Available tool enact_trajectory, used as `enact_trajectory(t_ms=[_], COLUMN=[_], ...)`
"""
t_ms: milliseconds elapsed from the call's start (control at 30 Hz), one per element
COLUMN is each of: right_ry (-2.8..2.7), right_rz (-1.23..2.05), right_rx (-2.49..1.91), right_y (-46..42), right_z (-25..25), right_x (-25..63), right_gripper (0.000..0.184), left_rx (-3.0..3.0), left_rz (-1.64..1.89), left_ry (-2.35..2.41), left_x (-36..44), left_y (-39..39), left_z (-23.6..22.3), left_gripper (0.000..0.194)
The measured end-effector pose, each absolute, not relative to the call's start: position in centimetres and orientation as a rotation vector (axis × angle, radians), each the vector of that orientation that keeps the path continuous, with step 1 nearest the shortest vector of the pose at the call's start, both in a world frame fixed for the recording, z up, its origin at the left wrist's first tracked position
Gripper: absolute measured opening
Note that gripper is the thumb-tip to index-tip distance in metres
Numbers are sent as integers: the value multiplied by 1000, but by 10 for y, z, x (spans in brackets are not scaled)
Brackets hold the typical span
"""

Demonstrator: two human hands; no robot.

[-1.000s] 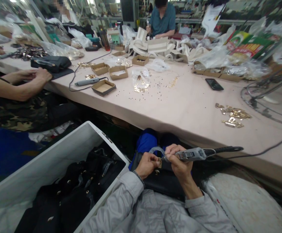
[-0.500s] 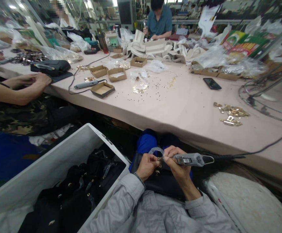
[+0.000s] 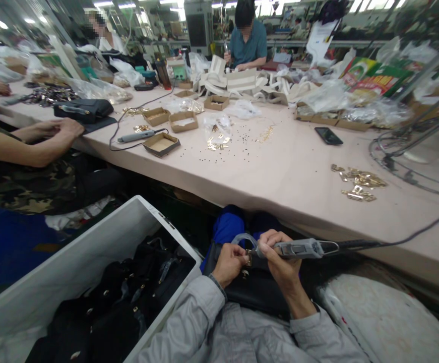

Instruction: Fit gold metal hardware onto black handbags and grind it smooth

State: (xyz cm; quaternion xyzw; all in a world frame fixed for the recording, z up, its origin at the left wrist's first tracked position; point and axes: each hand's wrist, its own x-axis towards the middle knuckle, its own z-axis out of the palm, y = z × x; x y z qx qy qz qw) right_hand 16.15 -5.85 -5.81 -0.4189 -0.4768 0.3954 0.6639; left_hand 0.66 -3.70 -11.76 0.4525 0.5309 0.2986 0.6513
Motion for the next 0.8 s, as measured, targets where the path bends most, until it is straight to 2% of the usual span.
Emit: enact_trajectory(t_ms=[167, 400, 800], right_ry=[-1004, -968, -993], right_rz=[887, 864, 880], right_rx=[-967, -965, -965], right_y=[-55, -53, -54], right_z=[-59, -58, -52], right_x=[157, 157, 153], right_gripper=[22, 22, 21], left_rx=[1037, 996, 915], left_rz=[654, 618, 654], left_ry=[1173, 1107, 1097], left_x=[5, 3, 4], left_y=[-38, -42, -42], left_z=[-111, -103, -109], left_gripper=[6, 19, 22])
